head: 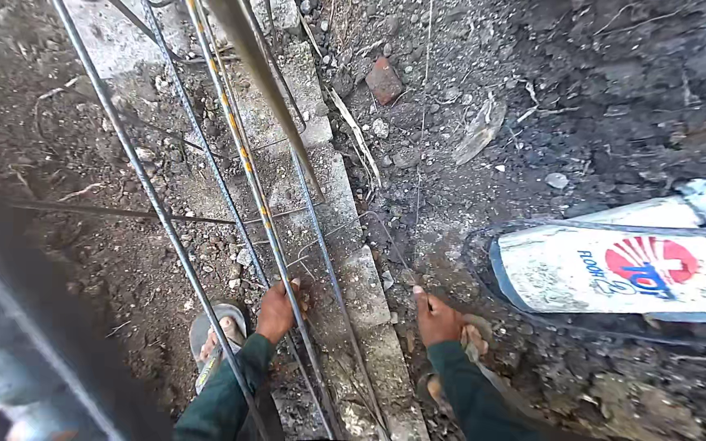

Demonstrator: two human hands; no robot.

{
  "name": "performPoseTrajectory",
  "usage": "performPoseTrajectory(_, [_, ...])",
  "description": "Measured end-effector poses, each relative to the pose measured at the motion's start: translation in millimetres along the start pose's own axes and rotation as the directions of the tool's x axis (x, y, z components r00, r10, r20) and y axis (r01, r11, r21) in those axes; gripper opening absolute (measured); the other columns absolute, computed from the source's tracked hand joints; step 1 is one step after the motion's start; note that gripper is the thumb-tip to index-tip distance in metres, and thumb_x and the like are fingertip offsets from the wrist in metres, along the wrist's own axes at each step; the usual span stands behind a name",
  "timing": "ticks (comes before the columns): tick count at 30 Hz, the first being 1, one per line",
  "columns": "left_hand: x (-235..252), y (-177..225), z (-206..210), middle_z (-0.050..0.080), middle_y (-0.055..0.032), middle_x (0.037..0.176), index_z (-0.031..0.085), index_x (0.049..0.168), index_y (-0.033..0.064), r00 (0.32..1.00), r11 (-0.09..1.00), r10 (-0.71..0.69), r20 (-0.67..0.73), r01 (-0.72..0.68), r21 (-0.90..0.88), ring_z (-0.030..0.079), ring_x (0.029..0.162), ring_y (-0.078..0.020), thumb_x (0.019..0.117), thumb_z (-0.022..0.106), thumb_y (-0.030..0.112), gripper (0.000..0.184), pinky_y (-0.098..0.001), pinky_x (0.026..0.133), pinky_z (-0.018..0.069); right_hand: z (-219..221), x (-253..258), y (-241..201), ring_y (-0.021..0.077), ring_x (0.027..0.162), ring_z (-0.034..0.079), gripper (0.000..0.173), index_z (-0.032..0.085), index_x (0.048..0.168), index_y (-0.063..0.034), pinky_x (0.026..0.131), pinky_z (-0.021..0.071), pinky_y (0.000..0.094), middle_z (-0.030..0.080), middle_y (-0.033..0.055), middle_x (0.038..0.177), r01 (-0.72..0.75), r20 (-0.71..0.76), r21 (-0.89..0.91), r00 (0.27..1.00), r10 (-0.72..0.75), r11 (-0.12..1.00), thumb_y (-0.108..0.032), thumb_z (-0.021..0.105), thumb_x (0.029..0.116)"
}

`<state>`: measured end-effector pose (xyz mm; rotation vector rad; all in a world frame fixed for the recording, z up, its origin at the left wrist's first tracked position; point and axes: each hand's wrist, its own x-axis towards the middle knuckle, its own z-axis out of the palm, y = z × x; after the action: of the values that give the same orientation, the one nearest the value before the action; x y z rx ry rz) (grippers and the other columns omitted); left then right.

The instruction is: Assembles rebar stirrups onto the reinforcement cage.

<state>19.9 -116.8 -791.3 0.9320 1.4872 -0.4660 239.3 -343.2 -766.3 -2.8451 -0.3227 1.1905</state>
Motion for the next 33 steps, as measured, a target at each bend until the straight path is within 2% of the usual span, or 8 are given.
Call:
performPoseTrajectory(6, [5.0,-15.0,-6.0,0.071,-0.0129,0.082,0.062,0.115,-0.0015,0.980,0.973,0.012,-0.198,0.035,0.230,0.071,0.063,-0.0240,0.1131,0.033,0.036,0.047,-0.0428,0.063,0.0618,18.6,0.8,-20.7,0.0439,0.092,0.072,0.062,0.075,0.097,-0.0018,0.084,0.0529,0.0658,0.074,0.0229,0.089,0.047,0.005,-0.002,0.999,-0.047,0.999,-0.051,0.040,0.1073])
performPoseTrajectory(10, [4.0,-6.5,-7.5,0.071,-0.0164,0.092,0.065,0.114,0.0000,0.989,0.854,0.004,-0.147,0.073,0.515,0.072,0.080,-0.0290,0.1119,0.034,0.038,0.049,-0.0495,0.078,0.0590,12.2,1.4,-17.7,0.0466,0.085,0.072,0.060,0.075,0.093,-0.0005,0.077,0.0533,0.0675,0.073,0.0242,0.084,0.096,-0.105,-0.016,0.990,-0.097,0.995,-0.051,0.045,0.1062])
performPoseTrajectory(14, [6.6,-6.1,-12.1,0.071,-0.0151,0.094,0.066,0.114,0.0020,0.991,0.821,0.088,-0.103,-0.013,0.571,0.071,0.087,-0.0295,0.1121,0.029,0.043,0.055,-0.0513,0.083,0.0569,20.1,0.5,-10.2,0.0474,0.076,0.072,0.061,0.073,0.086,0.0010,0.069,0.0527,0.0679,0.071,0.0240,0.076,0.131,-0.226,-0.044,0.965,-0.137,0.990,-0.050,0.046,0.1049])
performPoseTrajectory(17, [11.2,9.1,-8.3,0.071,-0.0174,0.098,0.070,0.109,0.0049,0.980,0.767,0.176,-0.089,-0.080,0.637,0.070,0.097,-0.0342,0.1090,0.037,0.050,0.056,-0.0581,0.089,0.0534,18.9,-16.3,8.7,0.0501,0.086,0.072,0.059,0.076,0.097,0.0023,0.080,0.0507,0.0729,0.074,0.0268,0.087,0.035,-0.230,0.030,0.973,-0.027,0.999,-0.047,0.046,0.1064])
performPoseTrajectory(20, [15.9,28.5,-3.0,0.073,-0.0190,0.098,0.074,0.103,0.0059,0.973,0.763,0.187,-0.136,-0.057,0.644,0.071,0.099,-0.0372,0.1077,0.040,0.051,0.057,-0.0616,0.089,0.0531,13.2,-26.3,12.4,0.0498,0.078,0.070,0.056,0.074,0.092,0.0072,0.076,0.0503,0.0710,0.070,0.0288,0.080,0.058,-0.350,0.115,0.937,-0.014,0.992,-0.039,0.048,0.1068])
performPoseTrajectory(24, [16.9,9.7,7.6,0.067,-0.0157,0.079,0.068,0.089,0.0048,0.885,0.793,0.369,-0.286,-0.139,0.593,0.068,0.079,-0.0359,0.1044,0.054,0.046,0.046,-0.0605,0.072,0.0529,6.3,-11.0,-1.1,0.0432,0.078,0.072,0.056,0.074,0.091,0.0033,0.075,0.0538,0.0657,0.071,0.0233,0.078,0.111,-0.201,0.084,0.975,-0.092,0.990,-0.042,0.045,0.1070])
performPoseTrajectory(29, [16.8,10.3,6.8,0.072,-0.0159,0.099,0.068,0.116,0.0046,0.804,0.686,0.549,-0.229,-0.276,0.673,0.072,0.088,-0.0345,0.0970,0.068,0.038,0.039,-0.0595,0.078,0.0565,-9.7,22.5,13.8,0.0391,0.080,0.067,0.059,0.068,0.084,0.0038,0.078,0.0512,0.0608,0.065,0.0217,0.076,0.065,0.069,0.113,0.995,-0.073,0.991,-0.042,0.041,0.1104])
performPoseTrajectory(33, [17.2,29.9,12.0,0.067,-0.0171,0.128,0.061,0.142,0.0157,0.848,0.546,0.500,-0.172,-0.155,0.823,0.072,0.097,-0.0380,0.0956,0.064,0.056,0.061,-0.0599,0.080,0.0575,-7.8,29.1,14.9,0.0394,0.086,0.068,0.057,0.068,0.086,0.0039,0.083,0.0507,0.0602,0.066,0.0230,0.080,0.012,0.117,0.098,0.993,-0.024,0.995,-0.041,0.041,0.1109])
